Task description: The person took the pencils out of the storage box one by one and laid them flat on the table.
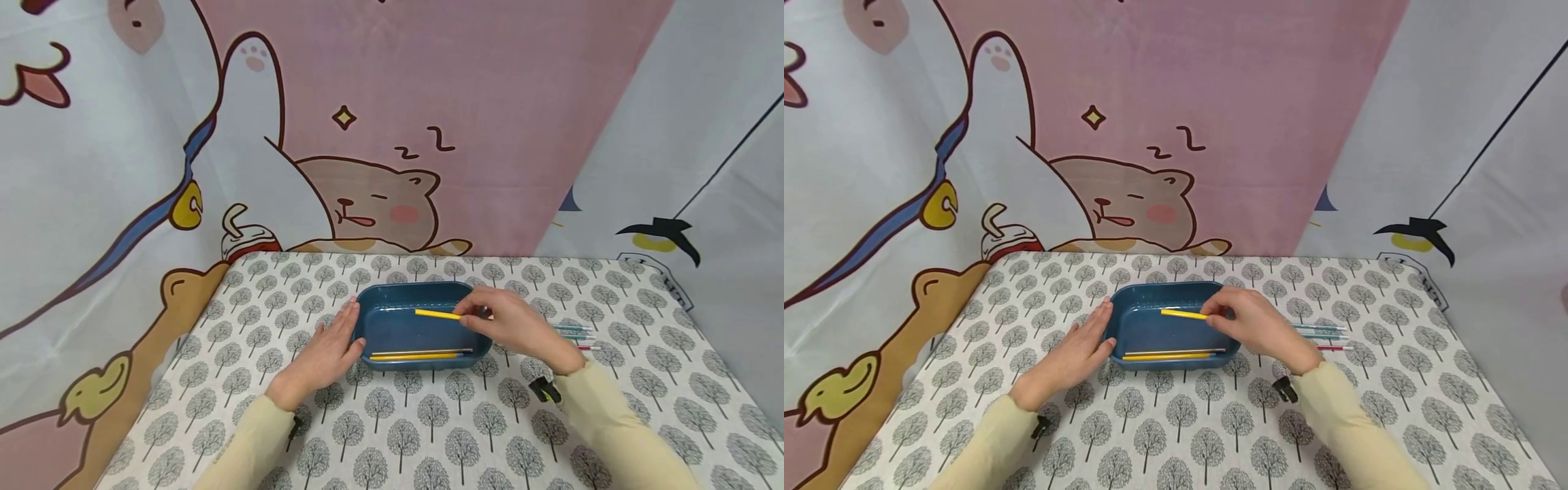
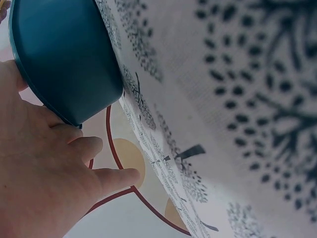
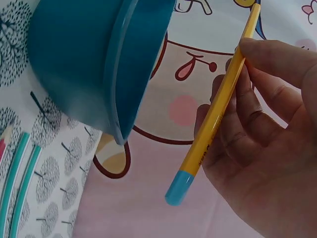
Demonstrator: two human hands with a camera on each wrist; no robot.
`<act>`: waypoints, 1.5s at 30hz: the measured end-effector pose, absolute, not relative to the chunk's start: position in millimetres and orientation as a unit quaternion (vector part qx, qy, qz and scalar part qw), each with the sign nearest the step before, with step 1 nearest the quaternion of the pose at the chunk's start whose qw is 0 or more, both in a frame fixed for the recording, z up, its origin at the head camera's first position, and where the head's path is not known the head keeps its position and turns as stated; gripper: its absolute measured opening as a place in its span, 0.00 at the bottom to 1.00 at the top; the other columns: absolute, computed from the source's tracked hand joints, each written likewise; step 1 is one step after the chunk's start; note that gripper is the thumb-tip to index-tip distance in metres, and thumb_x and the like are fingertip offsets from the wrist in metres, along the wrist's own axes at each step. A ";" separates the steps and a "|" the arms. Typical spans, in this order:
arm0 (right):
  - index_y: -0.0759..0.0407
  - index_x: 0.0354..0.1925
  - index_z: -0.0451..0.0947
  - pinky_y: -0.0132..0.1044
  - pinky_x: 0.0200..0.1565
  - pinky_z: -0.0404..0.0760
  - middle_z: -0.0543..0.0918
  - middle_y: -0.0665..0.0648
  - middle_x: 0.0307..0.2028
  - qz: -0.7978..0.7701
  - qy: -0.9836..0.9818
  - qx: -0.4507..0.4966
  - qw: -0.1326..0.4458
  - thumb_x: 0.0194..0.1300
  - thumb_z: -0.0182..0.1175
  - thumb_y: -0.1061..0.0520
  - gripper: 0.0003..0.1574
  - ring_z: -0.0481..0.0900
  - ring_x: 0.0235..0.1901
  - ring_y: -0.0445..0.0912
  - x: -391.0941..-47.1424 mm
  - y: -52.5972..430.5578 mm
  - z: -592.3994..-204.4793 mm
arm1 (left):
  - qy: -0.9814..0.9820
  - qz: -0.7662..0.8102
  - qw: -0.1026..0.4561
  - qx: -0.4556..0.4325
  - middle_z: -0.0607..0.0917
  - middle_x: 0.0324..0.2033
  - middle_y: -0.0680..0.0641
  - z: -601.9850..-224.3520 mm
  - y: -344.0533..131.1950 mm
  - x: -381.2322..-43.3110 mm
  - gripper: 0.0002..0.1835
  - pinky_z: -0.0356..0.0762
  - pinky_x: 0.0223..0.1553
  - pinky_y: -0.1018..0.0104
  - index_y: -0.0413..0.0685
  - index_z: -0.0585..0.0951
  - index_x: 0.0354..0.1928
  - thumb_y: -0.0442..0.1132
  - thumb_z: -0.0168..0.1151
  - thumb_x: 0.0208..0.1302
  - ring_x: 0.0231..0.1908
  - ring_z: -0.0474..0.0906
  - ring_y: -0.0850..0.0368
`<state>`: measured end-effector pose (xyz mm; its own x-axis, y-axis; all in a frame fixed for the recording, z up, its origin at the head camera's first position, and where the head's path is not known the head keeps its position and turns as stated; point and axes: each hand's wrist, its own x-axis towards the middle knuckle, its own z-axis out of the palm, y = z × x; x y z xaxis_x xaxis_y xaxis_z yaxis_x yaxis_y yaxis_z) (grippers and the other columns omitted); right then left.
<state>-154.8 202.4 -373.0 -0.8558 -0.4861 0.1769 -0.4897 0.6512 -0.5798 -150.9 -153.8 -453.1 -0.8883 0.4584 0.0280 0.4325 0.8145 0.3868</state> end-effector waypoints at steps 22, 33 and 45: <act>0.46 0.43 0.88 0.34 0.41 0.84 0.82 0.40 0.36 0.322 -0.913 0.247 0.034 0.69 0.68 0.62 0.10 0.80 0.37 0.36 -135.4 246.1 -373.6 | 0.952 0.198 0.044 0.231 0.42 0.82 0.44 -452.9 -153.3 -151.4 0.40 0.49 0.73 0.28 0.42 0.42 0.83 0.53 0.44 0.83 0.81 0.44 0.46; 0.46 0.42 0.88 0.33 0.39 0.85 0.83 0.39 0.36 0.298 -0.924 0.229 0.068 0.64 0.71 0.65 0.14 0.80 0.36 0.35 -126.6 266.9 -381.3 | 0.951 0.200 0.042 0.230 0.42 0.82 0.45 -454.6 -153.5 -152.0 0.40 0.49 0.73 0.28 0.41 0.43 0.83 0.52 0.44 0.83 0.81 0.44 0.46; 0.50 0.43 0.89 0.30 0.35 0.84 0.83 0.39 0.36 0.298 -0.922 0.232 0.087 0.61 0.71 0.69 0.16 0.79 0.34 0.33 -119.4 284.3 -388.3 | 0.952 0.200 0.045 0.229 0.42 0.82 0.45 -453.1 -153.6 -151.3 0.40 0.49 0.74 0.29 0.41 0.43 0.83 0.52 0.44 0.83 0.81 0.44 0.45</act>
